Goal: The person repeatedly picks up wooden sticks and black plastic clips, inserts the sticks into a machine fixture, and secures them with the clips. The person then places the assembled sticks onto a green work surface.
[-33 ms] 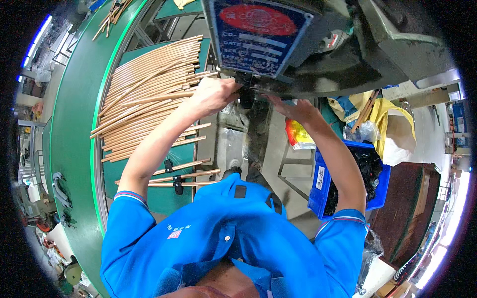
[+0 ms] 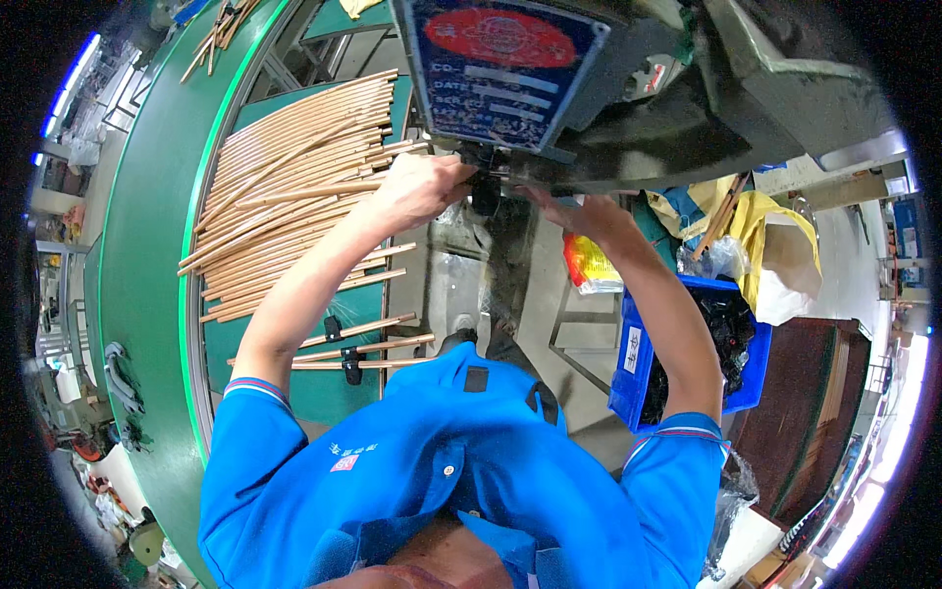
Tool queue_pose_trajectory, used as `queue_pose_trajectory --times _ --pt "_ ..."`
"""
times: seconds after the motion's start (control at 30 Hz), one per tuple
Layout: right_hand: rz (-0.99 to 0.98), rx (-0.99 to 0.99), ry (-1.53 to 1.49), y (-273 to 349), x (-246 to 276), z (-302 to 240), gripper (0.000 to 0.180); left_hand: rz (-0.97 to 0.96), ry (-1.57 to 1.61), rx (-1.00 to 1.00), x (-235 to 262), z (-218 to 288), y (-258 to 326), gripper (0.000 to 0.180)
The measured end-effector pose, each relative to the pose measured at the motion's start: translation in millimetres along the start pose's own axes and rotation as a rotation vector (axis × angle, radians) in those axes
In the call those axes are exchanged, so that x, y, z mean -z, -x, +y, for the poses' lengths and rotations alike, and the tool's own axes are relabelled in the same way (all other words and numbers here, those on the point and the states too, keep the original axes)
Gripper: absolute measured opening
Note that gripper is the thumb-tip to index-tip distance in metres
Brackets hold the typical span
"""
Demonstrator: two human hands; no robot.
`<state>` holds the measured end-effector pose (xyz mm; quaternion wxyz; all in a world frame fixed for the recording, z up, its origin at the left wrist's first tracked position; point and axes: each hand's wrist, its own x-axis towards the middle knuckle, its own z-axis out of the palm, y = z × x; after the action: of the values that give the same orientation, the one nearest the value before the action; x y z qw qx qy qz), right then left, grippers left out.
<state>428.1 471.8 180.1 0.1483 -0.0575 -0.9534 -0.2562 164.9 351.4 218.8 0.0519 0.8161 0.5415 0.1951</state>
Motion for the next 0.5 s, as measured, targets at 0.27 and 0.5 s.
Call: queue_pose_trajectory --times 0.27,0.5 --pt "-0.769 -0.702 -0.383 33 23 5 0.052 0.013 -0.012 -0.067 3 0 -2 0.018" --pt "-0.197 -0.285 -0.652 -30 28 -3 0.035 0.002 -0.012 -0.03 -2 -4 -1 0.02"
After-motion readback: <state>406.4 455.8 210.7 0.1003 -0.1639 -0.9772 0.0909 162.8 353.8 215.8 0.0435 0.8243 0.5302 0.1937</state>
